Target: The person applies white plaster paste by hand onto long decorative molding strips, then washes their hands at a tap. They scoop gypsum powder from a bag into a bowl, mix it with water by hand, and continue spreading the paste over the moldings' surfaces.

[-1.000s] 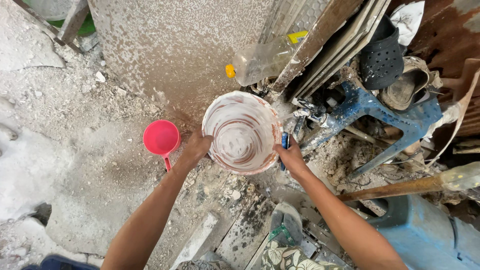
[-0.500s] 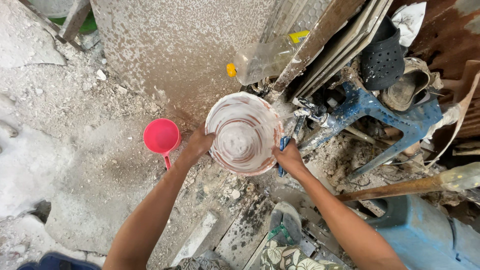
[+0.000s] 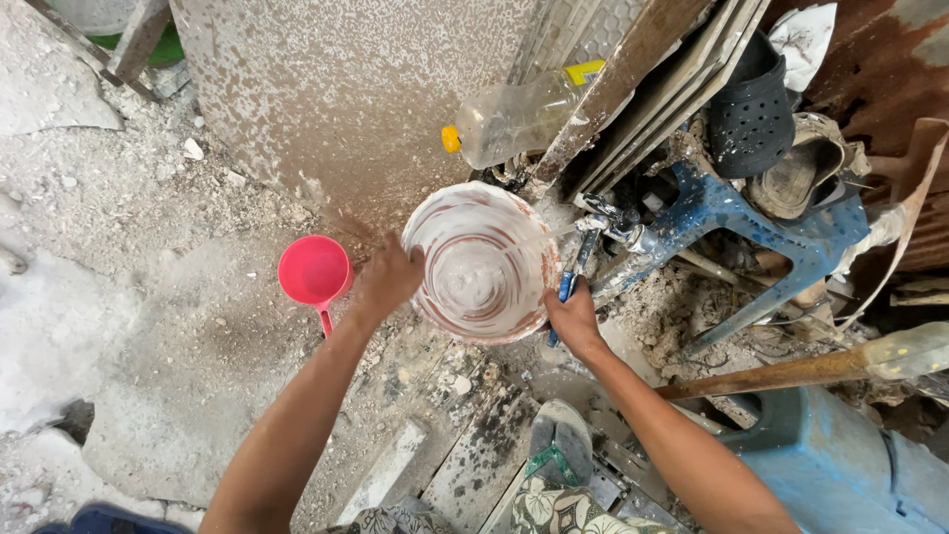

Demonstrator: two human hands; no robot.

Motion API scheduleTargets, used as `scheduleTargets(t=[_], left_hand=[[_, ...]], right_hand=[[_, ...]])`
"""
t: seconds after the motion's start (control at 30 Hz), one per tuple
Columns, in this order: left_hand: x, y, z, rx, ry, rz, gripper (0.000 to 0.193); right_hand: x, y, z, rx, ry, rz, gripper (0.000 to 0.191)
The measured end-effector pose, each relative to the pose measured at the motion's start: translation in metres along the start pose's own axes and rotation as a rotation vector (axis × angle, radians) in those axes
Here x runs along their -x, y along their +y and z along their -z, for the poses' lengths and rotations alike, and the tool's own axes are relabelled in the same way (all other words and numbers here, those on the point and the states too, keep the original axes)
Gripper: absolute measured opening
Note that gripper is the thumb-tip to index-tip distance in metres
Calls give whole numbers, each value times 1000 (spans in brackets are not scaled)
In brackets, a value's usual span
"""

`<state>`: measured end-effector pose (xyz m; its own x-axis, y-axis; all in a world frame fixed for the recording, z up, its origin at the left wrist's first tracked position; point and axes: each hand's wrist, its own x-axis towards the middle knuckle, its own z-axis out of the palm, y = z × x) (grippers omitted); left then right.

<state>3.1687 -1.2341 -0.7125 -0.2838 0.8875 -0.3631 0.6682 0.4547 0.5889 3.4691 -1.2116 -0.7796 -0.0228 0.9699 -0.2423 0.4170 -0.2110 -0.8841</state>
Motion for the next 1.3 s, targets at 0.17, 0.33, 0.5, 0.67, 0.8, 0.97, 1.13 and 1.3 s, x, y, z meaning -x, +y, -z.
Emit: scheduleTargets(t=[0.17,0.33,0.5,0.67,0.8,0.97,1.13,1.3], left_hand=[[20,55,3,-273,136,-396,48],[31,125,2,18,301,-1034,50],[33,166,-5,273,56,-1011,47],[45,176,-2,294,-49,-929,38],[74,180,0,266,-257,-896,43],[72,163,8,363,-357,-839,55],[39,80,28,257,-216,-743,42],[30,-39,60,-30,231,-374,46]], right_hand=[[0,4,0,-33,12,9,32],[4,2,0,-182,-24,-28,31],[9,8,3,-215,-47,-81,29],[12,25,7,-125,-66,119,33],[12,32,11,-202,-185,198,38],[9,20,5,-271,-222,197,45],[11,-2,-8,-63,-48,33,38],[16,-22,-7,69,-188,81,34]])
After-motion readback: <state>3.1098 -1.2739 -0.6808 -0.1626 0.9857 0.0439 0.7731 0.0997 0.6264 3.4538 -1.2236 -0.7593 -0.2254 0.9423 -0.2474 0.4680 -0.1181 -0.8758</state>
